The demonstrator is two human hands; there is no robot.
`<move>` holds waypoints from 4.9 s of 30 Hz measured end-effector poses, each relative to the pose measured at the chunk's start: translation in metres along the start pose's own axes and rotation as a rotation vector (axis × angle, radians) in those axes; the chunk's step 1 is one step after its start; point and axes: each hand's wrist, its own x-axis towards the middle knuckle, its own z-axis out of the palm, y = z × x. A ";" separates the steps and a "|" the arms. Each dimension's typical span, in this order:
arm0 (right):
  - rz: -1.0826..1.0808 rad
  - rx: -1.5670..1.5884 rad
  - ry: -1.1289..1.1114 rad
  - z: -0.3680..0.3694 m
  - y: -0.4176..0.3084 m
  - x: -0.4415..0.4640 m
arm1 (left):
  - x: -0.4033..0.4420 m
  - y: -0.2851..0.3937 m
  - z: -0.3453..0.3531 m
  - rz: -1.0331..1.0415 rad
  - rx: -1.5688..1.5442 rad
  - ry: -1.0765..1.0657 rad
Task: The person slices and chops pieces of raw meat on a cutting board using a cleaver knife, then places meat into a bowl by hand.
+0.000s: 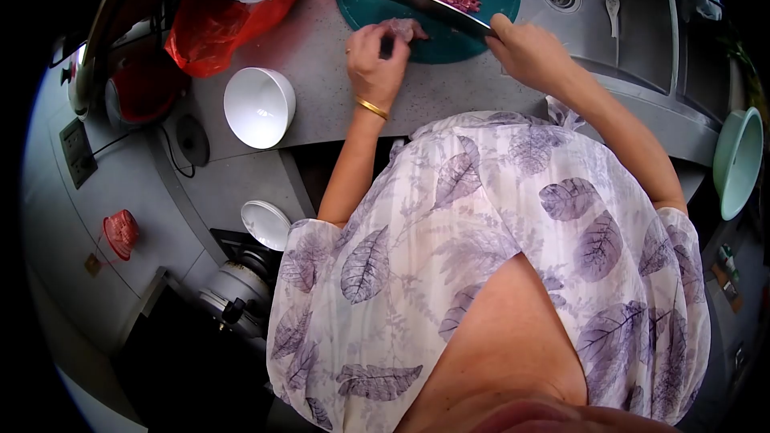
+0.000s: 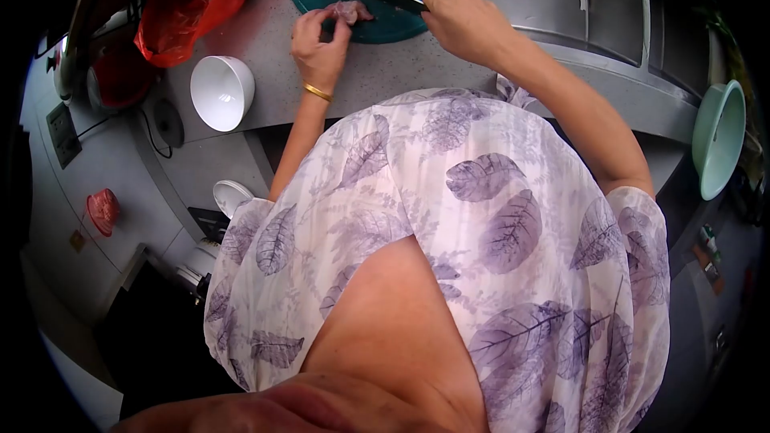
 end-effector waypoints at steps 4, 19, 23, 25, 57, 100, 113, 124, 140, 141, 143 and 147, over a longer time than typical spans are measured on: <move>-0.104 -0.084 0.033 -0.002 -0.007 -0.007 | -0.005 0.013 0.010 0.037 0.050 0.000; -0.180 -0.254 -0.059 0.008 -0.009 -0.002 | -0.016 -0.001 0.035 0.063 -0.015 0.081; -0.301 -0.137 0.089 0.033 -0.019 0.038 | -0.017 -0.004 0.039 0.086 -0.028 0.081; -0.363 -0.086 0.153 0.048 -0.031 0.069 | -0.018 -0.004 0.040 0.098 -0.025 0.057; -0.320 -0.091 0.099 0.042 -0.015 0.029 | -0.017 0.000 0.036 0.127 -0.038 0.039; -0.196 -0.146 0.044 0.031 -0.015 0.039 | -0.037 -0.007 0.024 0.186 -0.028 0.089; -0.183 -0.142 0.084 0.001 -0.008 0.015 | -0.021 0.000 0.032 0.217 0.003 0.109; -0.162 -0.228 -0.051 0.006 -0.012 -0.005 | -0.031 -0.002 0.038 0.238 0.018 0.061; -0.348 -0.080 0.164 0.067 -0.027 0.064 | -0.032 0.003 0.040 0.144 0.076 -0.010; -0.375 -0.080 0.178 0.065 -0.035 0.071 | -0.033 0.005 0.038 0.138 0.092 -0.033; -0.292 -0.100 0.073 0.056 -0.047 0.072 | -0.033 0.002 0.035 0.133 0.079 -0.072; -0.378 -0.109 0.225 0.068 -0.024 0.069 | -0.034 -0.002 0.024 -0.291 -0.247 -0.060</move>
